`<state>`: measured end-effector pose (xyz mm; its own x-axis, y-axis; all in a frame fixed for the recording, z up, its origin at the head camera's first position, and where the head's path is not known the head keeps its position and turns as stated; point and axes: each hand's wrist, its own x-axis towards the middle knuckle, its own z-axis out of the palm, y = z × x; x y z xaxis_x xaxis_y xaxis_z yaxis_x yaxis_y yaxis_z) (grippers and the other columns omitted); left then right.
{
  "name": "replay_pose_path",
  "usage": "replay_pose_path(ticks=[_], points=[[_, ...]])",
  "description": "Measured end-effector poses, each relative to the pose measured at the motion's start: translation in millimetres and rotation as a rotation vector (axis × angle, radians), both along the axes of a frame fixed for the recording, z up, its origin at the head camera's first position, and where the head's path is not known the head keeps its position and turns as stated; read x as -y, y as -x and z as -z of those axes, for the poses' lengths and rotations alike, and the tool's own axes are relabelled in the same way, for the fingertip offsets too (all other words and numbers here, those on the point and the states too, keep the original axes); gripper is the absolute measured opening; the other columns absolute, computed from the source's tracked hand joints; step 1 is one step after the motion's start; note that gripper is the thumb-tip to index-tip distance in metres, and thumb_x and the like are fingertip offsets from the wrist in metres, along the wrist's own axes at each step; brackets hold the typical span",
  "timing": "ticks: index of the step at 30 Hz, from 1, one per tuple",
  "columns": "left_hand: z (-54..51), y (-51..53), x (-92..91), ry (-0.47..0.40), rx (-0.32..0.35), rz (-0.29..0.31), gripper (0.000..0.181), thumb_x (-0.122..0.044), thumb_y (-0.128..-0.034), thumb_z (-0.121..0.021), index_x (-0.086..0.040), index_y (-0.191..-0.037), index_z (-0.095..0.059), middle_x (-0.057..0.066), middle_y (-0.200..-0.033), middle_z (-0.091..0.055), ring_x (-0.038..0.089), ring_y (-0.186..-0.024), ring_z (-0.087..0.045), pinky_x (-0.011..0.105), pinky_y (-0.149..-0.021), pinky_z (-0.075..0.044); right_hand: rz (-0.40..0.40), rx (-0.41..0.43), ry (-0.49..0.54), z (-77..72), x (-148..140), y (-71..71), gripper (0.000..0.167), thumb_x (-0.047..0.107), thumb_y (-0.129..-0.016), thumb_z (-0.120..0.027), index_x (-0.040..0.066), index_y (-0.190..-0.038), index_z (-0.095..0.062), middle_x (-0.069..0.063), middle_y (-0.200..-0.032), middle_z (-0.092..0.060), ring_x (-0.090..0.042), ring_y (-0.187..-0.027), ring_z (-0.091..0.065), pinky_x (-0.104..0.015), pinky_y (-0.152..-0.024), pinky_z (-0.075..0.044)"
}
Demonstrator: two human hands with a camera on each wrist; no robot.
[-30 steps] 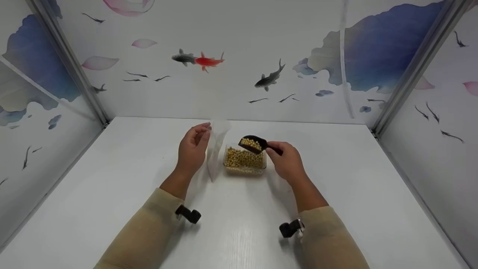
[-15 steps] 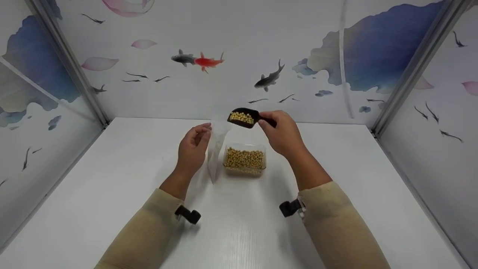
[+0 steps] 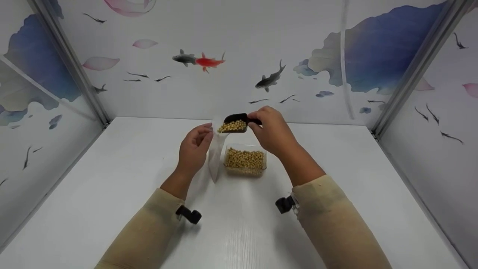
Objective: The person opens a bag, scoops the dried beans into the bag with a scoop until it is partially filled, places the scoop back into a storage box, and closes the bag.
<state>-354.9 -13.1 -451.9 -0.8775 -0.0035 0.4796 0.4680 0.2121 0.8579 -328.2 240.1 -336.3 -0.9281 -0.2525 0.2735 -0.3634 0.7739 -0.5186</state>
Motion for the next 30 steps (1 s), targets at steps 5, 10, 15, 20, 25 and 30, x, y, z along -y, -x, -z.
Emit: replay_pose_path(ticks=[5,10,15,20,25,30], points=[[0.5,0.4,0.5,-0.003,0.003,-0.001,0.017,-0.029,-0.1110,-0.061,-0.018,-0.119,-0.071,-0.004,-0.148,-0.064,0.013,-0.129,-0.066,0.030,-0.112,-0.055,-0.017,-0.048,-0.057,2.4,2,0.2,0.032,0.015,-0.109,-0.063,0.006,-0.139,-0.070,-0.016,-0.131,-0.065,-0.035,-0.123,-0.061,-0.055,-0.105,-0.054],[0.6,-0.6,0.8,-0.002,-0.007,0.003,0.018,-0.029,-0.1114,-0.060,-0.018,-0.119,-0.071,-0.003,-0.148,-0.064,0.014,-0.130,-0.066,0.030,-0.113,-0.055,-0.026,-0.071,-0.075,2.6,3,-2.9,0.033,0.014,-0.109,-0.063,0.006,-0.140,-0.069,-0.016,-0.131,-0.065,-0.036,-0.125,-0.061,-0.055,-0.104,-0.055],[0.6,0.2,-0.3,-0.003,-0.010,0.000,0.019,-0.029,-0.1110,-0.061,-0.016,-0.120,-0.071,-0.002,-0.147,-0.064,0.016,-0.134,-0.064,0.032,-0.114,-0.055,-0.033,-0.113,-0.081,2.3,4,-5.5,0.032,0.013,-0.109,-0.064,0.005,-0.139,-0.070,-0.016,-0.129,-0.065,-0.037,-0.123,-0.060,-0.056,-0.102,-0.055],[0.5,1.1,-1.2,-0.002,-0.005,-0.006,0.018,-0.029,-0.1107,-0.061,-0.017,-0.119,-0.071,-0.004,-0.147,-0.065,0.014,-0.135,-0.064,0.030,-0.114,-0.054,-0.030,-0.154,-0.081,2.7,4,-7.2,0.030,0.011,-0.107,-0.066,0.004,-0.136,-0.071,-0.017,-0.126,-0.065,-0.037,-0.121,-0.059,-0.056,-0.101,-0.054],[0.3,-0.3,-0.6,0.002,-0.016,-0.008,0.019,-0.030,-0.1114,-0.060,-0.017,-0.120,-0.070,-0.002,-0.147,-0.065,0.015,-0.133,-0.064,0.030,-0.113,-0.055,-0.023,-0.151,-0.036,6.2,-5,-7.5,0.030,0.011,-0.108,-0.065,0.003,-0.136,-0.071,-0.017,-0.127,-0.065,-0.036,-0.120,-0.061,-0.054,-0.101,-0.056],[0.9,0.3,-0.9,0.002,-0.019,-0.016,0.019,-0.030,-0.1116,-0.060,-0.017,-0.120,-0.070,-0.002,-0.147,-0.065,0.014,-0.133,-0.065,0.029,-0.113,-0.055,0.049,-0.041,0.066,12.1,-22,-10.2,0.036,0.022,-0.110,-0.062,0.007,-0.142,-0.067,-0.015,-0.136,-0.061,-0.033,-0.123,-0.062,-0.053,-0.105,-0.056]])
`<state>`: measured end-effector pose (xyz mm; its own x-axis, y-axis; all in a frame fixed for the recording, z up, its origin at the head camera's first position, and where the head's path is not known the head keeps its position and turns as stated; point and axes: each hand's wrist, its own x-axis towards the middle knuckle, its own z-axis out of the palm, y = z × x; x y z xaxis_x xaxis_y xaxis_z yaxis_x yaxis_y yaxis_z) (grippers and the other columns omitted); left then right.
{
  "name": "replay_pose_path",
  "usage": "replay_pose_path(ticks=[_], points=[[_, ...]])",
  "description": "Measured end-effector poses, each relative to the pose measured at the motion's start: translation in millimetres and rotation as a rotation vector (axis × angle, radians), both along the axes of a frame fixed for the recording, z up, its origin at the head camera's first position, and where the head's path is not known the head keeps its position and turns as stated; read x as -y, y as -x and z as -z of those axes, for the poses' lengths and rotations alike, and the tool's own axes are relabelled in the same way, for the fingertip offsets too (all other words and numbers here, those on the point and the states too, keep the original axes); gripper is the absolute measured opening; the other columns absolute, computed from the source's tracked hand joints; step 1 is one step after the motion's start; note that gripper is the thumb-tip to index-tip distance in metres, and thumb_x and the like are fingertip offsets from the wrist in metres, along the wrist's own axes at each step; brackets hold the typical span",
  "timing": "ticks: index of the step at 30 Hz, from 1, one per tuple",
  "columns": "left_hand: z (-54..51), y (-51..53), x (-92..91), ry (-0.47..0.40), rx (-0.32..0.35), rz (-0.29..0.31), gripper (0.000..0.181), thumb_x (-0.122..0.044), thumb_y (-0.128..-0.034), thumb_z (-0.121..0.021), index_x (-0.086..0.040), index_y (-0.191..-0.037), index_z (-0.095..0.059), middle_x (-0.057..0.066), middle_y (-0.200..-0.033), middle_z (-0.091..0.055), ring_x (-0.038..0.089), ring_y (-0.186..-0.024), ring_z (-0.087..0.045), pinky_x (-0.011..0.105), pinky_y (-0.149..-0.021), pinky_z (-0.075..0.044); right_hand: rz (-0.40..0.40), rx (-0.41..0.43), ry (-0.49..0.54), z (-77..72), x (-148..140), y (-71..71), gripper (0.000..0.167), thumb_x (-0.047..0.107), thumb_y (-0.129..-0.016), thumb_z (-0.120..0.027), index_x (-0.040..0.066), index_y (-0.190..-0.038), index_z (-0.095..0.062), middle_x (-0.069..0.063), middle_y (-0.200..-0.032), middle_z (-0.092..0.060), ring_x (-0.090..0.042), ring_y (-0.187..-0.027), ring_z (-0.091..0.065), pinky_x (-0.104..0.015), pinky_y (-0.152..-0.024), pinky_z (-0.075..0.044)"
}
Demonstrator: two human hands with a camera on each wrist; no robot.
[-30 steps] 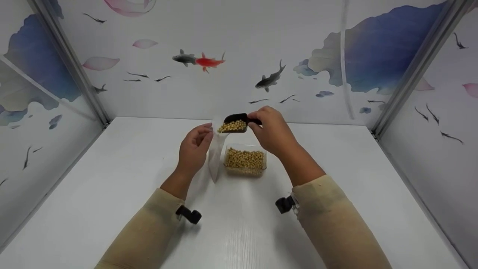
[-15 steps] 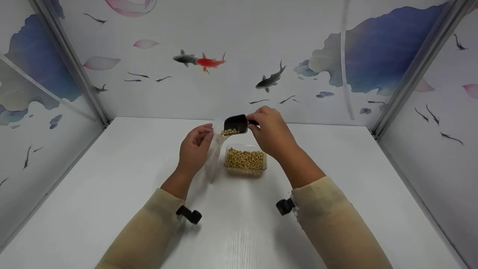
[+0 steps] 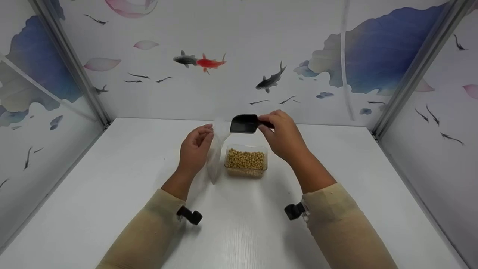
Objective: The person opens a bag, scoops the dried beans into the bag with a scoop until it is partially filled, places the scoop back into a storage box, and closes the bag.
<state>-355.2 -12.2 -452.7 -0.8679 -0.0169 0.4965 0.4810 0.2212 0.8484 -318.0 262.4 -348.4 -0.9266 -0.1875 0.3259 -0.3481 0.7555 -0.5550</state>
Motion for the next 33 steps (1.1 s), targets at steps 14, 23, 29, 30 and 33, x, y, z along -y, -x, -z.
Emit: replay_pose_path(ticks=[14,23,29,30,33], points=[[1.6,0.0,-0.9,-0.010,0.016,0.000,0.016,-0.032,-0.1109,-0.061,-0.020,-0.116,-0.070,-0.005,-0.147,-0.065,0.011,-0.132,-0.065,0.029,-0.112,-0.055,0.029,0.181,-0.094,54.3,-33,1.0,0.035,0.021,-0.111,-0.060,0.003,-0.140,-0.067,-0.020,-0.137,-0.062,-0.037,-0.123,-0.061,-0.056,-0.104,-0.053],[1.6,0.2,0.9,-0.019,-0.002,0.012,0.018,-0.031,-0.1111,-0.061,-0.018,-0.118,-0.070,-0.003,-0.147,-0.065,0.013,-0.129,-0.066,0.030,-0.111,-0.056,-0.053,0.235,-0.248,65.6,-22,1.3,0.031,0.013,-0.108,-0.063,0.000,-0.135,-0.071,-0.022,-0.127,-0.066,-0.038,-0.117,-0.065,-0.056,-0.099,-0.056],[1.0,-0.9,1.1,-0.017,-0.008,0.021,0.019,-0.031,-0.1117,-0.059,-0.017,-0.119,-0.070,-0.002,-0.147,-0.064,0.014,-0.127,-0.067,0.030,-0.111,-0.056,-0.072,0.225,-0.283,68.0,-15,3.2,0.030,0.009,-0.107,-0.064,-0.002,-0.134,-0.072,-0.023,-0.124,-0.067,-0.038,-0.115,-0.066,-0.055,-0.096,-0.058],[0.8,-1.2,1.0,-0.017,-0.004,0.021,0.019,-0.031,-0.1118,-0.059,-0.017,-0.119,-0.070,-0.002,-0.147,-0.064,0.014,-0.128,-0.066,0.030,-0.111,-0.056,-0.076,0.221,-0.288,69.3,-13,3.4,0.030,0.008,-0.107,-0.064,-0.002,-0.134,-0.072,-0.023,-0.124,-0.067,-0.038,-0.114,-0.066,-0.055,-0.096,-0.059],[0.4,-1.6,0.6,-0.019,0.008,0.018,0.018,-0.031,-0.1115,-0.060,-0.018,-0.118,-0.070,-0.003,-0.147,-0.064,0.014,-0.129,-0.065,0.030,-0.112,-0.055,-0.090,0.207,-0.302,74.8,-9,4.1,0.030,0.009,-0.107,-0.064,-0.002,-0.134,-0.072,-0.023,-0.123,-0.068,-0.038,-0.114,-0.067,-0.054,-0.095,-0.059]])
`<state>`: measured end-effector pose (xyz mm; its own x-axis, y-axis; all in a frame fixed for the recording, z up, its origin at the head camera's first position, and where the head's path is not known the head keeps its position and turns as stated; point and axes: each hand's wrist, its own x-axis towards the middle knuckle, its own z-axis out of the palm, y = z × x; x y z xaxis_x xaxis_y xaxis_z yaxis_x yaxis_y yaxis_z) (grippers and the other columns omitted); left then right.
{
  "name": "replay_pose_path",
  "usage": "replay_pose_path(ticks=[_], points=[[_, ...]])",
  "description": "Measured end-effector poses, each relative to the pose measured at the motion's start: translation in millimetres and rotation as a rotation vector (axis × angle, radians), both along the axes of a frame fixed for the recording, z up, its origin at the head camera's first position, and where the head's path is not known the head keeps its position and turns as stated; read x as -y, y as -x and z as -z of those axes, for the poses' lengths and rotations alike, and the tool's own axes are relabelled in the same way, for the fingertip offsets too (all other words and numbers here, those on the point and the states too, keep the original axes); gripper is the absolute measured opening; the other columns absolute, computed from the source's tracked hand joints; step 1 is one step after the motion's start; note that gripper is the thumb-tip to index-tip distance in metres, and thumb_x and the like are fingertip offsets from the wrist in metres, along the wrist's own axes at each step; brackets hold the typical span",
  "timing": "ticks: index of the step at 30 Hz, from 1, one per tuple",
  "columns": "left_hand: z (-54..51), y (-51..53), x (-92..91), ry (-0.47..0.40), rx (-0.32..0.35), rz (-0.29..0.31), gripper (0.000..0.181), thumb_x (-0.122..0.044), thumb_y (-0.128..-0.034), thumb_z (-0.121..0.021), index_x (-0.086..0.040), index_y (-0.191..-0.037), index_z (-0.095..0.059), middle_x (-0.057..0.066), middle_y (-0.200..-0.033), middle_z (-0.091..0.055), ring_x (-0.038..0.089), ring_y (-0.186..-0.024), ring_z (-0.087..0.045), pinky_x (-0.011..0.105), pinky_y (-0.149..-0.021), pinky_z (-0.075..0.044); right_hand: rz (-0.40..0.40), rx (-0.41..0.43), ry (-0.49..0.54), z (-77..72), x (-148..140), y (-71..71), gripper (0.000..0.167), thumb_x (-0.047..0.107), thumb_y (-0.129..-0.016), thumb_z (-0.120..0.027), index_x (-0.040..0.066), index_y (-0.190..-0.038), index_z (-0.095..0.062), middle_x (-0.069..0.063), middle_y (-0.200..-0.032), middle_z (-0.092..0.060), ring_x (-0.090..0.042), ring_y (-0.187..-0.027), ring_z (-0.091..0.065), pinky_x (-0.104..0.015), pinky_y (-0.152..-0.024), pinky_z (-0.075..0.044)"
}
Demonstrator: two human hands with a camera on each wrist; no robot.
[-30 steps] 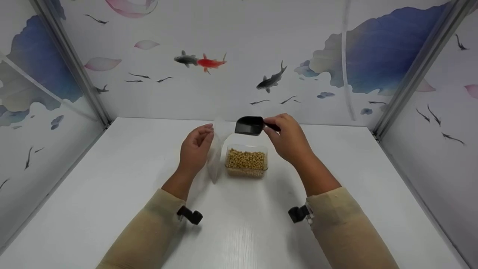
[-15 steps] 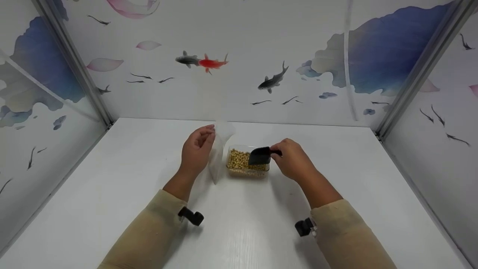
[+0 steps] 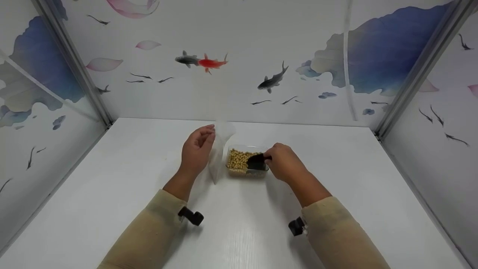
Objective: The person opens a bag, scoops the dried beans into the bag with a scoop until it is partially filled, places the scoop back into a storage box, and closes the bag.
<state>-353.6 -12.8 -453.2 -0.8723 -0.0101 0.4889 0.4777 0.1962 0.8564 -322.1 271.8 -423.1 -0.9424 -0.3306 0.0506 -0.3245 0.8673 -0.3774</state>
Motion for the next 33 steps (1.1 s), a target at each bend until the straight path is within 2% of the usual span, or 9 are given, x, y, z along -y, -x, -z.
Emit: replay_pose_path(ticks=[12,18,23,28,33], points=[[-0.6,0.8,-1.6,0.006,0.016,-0.019,0.017,-0.032,-0.1108,-0.061,-0.020,-0.117,-0.071,-0.006,-0.147,-0.065,0.012,-0.130,-0.066,0.029,-0.111,-0.056,0.014,-0.012,0.026,11.7,15,5.9,0.033,0.011,-0.107,-0.065,0.001,-0.138,-0.069,-0.022,-0.130,-0.065,-0.040,-0.122,-0.065,-0.056,-0.102,-0.057],[0.3,-0.7,-1.6,0.006,0.020,-0.002,0.018,-0.032,-0.1110,-0.061,-0.019,-0.118,-0.071,-0.004,-0.148,-0.064,0.014,-0.131,-0.065,0.031,-0.112,-0.055,0.021,0.038,0.058,18.4,21,7.7,0.036,0.013,-0.108,-0.064,0.002,-0.142,-0.068,-0.022,-0.134,-0.065,-0.040,-0.126,-0.064,-0.056,-0.104,-0.056],[0.0,-1.9,-1.6,0.000,-0.005,0.017,0.018,-0.028,-0.1108,-0.061,-0.015,-0.120,-0.070,0.001,-0.147,-0.065,0.018,-0.129,-0.066,0.033,-0.111,-0.056,-0.002,0.034,0.089,22.2,22,8.3,0.036,0.012,-0.108,-0.064,0.001,-0.142,-0.067,-0.021,-0.133,-0.066,-0.039,-0.125,-0.064,-0.054,-0.102,-0.056],[-0.9,-2.4,-1.4,0.010,0.001,0.008,0.019,-0.030,-0.1110,-0.061,-0.016,-0.119,-0.070,0.000,-0.147,-0.065,0.018,-0.127,-0.067,0.034,-0.111,-0.056,-0.027,0.007,0.085,25.9,23,10.0,0.035,0.010,-0.107,-0.066,0.000,-0.140,-0.069,-0.021,-0.132,-0.067,-0.040,-0.124,-0.065,-0.056,-0.102,-0.057],[-1.2,-2.9,-1.3,0.021,-0.001,-0.001,0.018,-0.029,-0.1110,-0.061,-0.016,-0.118,-0.071,0.000,-0.147,-0.065,0.018,-0.126,-0.068,0.035,-0.111,-0.057,-0.016,0.041,0.105,30.9,25,11.2,0.035,0.014,-0.107,-0.067,0.003,-0.140,-0.070,-0.019,-0.132,-0.067,-0.038,-0.124,-0.065,-0.055,-0.103,-0.057]])
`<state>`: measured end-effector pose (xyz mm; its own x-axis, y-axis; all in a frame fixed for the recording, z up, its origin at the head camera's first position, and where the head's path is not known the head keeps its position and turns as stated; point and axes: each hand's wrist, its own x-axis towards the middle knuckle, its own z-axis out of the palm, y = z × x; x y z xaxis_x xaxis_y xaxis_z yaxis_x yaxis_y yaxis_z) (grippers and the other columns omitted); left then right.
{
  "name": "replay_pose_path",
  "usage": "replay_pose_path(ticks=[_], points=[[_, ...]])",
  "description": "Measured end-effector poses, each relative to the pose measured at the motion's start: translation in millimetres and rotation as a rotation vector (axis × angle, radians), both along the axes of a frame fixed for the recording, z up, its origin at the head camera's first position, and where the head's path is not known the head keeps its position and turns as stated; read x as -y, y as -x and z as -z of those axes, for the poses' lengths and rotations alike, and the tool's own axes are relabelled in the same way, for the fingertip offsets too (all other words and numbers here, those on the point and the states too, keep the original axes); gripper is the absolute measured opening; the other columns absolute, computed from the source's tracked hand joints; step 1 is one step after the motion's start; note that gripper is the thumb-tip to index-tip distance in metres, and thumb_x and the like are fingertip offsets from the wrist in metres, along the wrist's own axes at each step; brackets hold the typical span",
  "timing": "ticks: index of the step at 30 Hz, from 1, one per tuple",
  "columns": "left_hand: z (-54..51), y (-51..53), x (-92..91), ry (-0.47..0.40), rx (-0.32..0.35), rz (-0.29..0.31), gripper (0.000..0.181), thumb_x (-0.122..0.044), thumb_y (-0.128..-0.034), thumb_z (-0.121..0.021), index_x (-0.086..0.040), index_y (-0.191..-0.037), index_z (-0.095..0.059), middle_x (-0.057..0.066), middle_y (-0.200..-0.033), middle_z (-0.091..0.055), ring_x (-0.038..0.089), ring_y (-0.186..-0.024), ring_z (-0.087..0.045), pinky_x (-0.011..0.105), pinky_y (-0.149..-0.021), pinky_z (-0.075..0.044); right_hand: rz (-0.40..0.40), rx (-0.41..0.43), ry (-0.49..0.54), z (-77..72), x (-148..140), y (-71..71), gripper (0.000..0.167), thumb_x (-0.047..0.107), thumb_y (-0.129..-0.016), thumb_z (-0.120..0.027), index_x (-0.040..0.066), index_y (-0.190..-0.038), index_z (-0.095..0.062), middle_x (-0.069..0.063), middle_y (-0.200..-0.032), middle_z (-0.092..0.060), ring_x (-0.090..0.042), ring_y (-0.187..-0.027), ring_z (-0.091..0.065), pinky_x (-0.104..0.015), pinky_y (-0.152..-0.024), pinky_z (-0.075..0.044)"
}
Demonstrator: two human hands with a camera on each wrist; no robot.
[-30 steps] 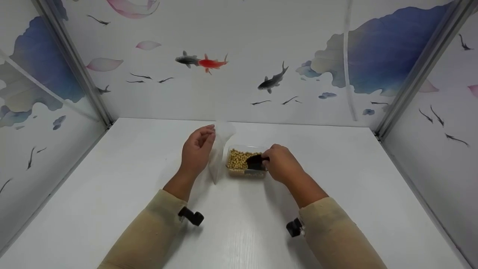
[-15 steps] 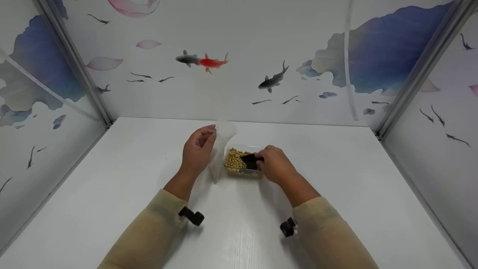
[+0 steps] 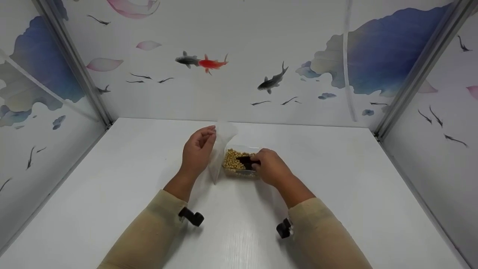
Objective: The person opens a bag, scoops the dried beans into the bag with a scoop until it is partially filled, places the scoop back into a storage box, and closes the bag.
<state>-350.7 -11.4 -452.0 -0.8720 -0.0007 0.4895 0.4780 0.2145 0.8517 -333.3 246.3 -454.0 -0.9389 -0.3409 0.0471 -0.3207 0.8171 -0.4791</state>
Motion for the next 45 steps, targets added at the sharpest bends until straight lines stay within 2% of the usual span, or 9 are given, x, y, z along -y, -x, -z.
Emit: replay_pose_path(ticks=[9,19,26,33,39,45], points=[[1.3,1.2,-1.3,-0.016,0.007,0.003,0.017,-0.028,-0.1106,-0.062,-0.015,-0.118,-0.071,0.000,-0.147,-0.065,0.017,-0.128,-0.067,0.032,-0.111,-0.057,0.035,0.040,0.039,4.7,-1,1.3,0.036,0.018,-0.108,-0.065,0.008,-0.142,-0.069,-0.017,-0.135,-0.066,-0.037,-0.127,-0.063,-0.057,-0.107,-0.054],[1.5,2.4,-2.0,-0.031,0.020,0.019,0.016,-0.030,-0.1109,-0.061,-0.020,-0.118,-0.070,-0.004,-0.147,-0.065,0.014,-0.128,-0.066,0.031,-0.111,-0.056,0.072,-0.017,0.090,5.3,-6,-3.8,0.036,0.019,-0.110,-0.062,0.009,-0.145,-0.067,-0.015,-0.138,-0.064,-0.036,-0.130,-0.062,-0.056,-0.108,-0.053],[2.9,3.1,-1.7,-0.029,0.028,0.009,0.017,-0.031,-0.1107,-0.061,-0.020,-0.119,-0.071,-0.005,-0.147,-0.065,0.014,-0.127,-0.067,0.032,-0.111,-0.056,0.105,-0.044,0.167,5.3,-16,-6.5,0.035,0.021,-0.110,-0.063,0.009,-0.142,-0.068,-0.014,-0.137,-0.066,-0.033,-0.127,-0.064,-0.053,-0.104,-0.056],[2.8,2.0,-1.2,-0.026,0.024,0.006,0.018,-0.031,-0.1107,-0.061,-0.018,-0.120,-0.070,-0.003,-0.147,-0.065,0.015,-0.130,-0.066,0.032,-0.111,-0.056,0.223,0.066,0.318,5.7,-34,-7.1,0.039,0.030,-0.111,-0.061,0.012,-0.145,-0.065,-0.014,-0.143,-0.065,-0.031,-0.130,-0.063,-0.044,-0.103,-0.055],[2.3,3.2,-1.4,-0.026,0.021,0.006,0.016,-0.029,-0.1105,-0.062,-0.017,-0.118,-0.070,-0.002,-0.146,-0.066,0.014,-0.131,-0.066,0.031,-0.111,-0.056,0.253,0.102,0.388,-1.8,-39,-11.1,0.045,0.037,-0.111,-0.061,0.014,-0.149,-0.062,-0.013,-0.147,-0.065,-0.031,-0.136,-0.061,-0.047,-0.110,-0.053],[3.5,3.9,-0.6,-0.025,0.011,-0.001,0.017,-0.030,-0.1109,-0.061,-0.017,-0.119,-0.069,-0.003,-0.146,-0.066,0.014,-0.128,-0.067,0.032,-0.109,-0.057,0.275,0.063,0.393,-20.1,-39,-13.0,0.047,0.039,-0.111,-0.060,0.013,-0.150,-0.061,-0.014,-0.146,-0.064,-0.032,-0.135,-0.061,-0.046,-0.110,-0.053]])
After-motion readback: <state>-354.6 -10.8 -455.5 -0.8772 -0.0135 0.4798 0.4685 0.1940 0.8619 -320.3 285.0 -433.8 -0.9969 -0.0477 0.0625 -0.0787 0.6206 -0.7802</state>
